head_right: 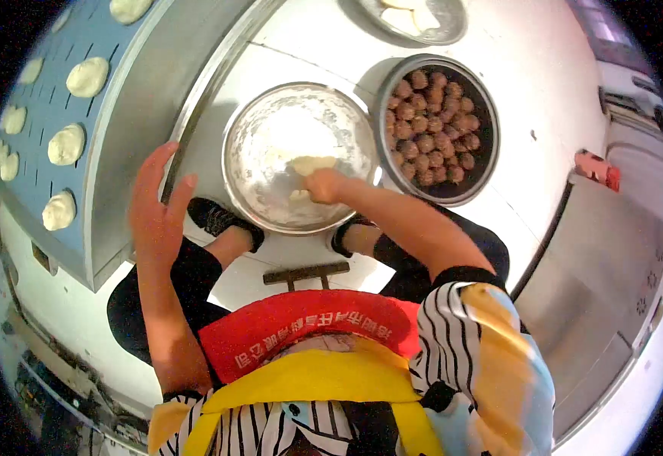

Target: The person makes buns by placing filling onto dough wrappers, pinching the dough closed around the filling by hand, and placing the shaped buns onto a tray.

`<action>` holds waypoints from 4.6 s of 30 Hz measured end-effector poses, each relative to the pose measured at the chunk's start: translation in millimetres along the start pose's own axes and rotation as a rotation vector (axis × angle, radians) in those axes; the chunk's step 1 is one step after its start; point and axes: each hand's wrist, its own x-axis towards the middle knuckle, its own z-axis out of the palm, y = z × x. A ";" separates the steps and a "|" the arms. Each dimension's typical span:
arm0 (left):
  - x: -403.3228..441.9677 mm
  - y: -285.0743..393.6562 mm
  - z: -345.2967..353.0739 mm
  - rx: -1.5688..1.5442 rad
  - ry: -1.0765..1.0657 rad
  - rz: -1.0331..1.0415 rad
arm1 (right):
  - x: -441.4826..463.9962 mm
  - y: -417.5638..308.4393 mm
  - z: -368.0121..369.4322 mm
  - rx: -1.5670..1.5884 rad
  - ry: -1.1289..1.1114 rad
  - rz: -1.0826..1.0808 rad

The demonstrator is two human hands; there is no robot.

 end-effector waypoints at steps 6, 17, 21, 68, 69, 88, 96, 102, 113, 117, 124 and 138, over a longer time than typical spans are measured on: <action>0.4 -3.5 41.0 -1.081 -0.124 -0.444 | -136.5 -74.8 -148.6 0.975 0.262 -0.244; -33.0 142.5 61.9 -1.919 -0.169 -0.375 | -258.9 -85.1 -161.4 0.705 0.874 -0.210; -25.6 123.7 70.0 -1.929 -0.230 -0.368 | -259.4 -4.6 -143.3 1.130 0.927 -0.237; 0.2 58.8 184.2 -1.753 -0.389 -0.849 | -230.3 220.0 -22.0 0.972 0.843 0.514; -0.2 62.0 186.5 -1.735 -0.373 -0.856 | -236.4 179.1 -50.2 0.957 0.816 0.335; -76.8 96.4 52.0 -2.073 -0.279 -0.415 | -216.5 -160.3 -126.0 0.385 0.979 -0.393; -107.5 59.7 29.3 -1.756 -0.175 -0.186 | -204.9 -196.5 -108.7 0.149 1.196 -0.432; -129.5 63.5 10.6 -1.786 -0.115 -0.367 | -205.6 -158.6 -118.4 1.125 0.660 -0.177; -138.3 78.7 15.9 -1.582 -0.147 -0.389 | -200.3 -151.9 -107.8 1.360 0.423 -0.413; -133.3 83.2 17.7 -1.517 -0.157 -0.417 | -201.2 -152.6 -103.1 1.377 0.459 -0.441; -131.1 82.9 32.3 -1.458 -0.097 -0.395 | -210.1 -159.1 -98.3 1.058 0.711 -0.380; -123.4 88.4 22.2 -1.241 -0.088 -0.385 | -213.3 -157.8 -104.5 1.069 0.623 -0.357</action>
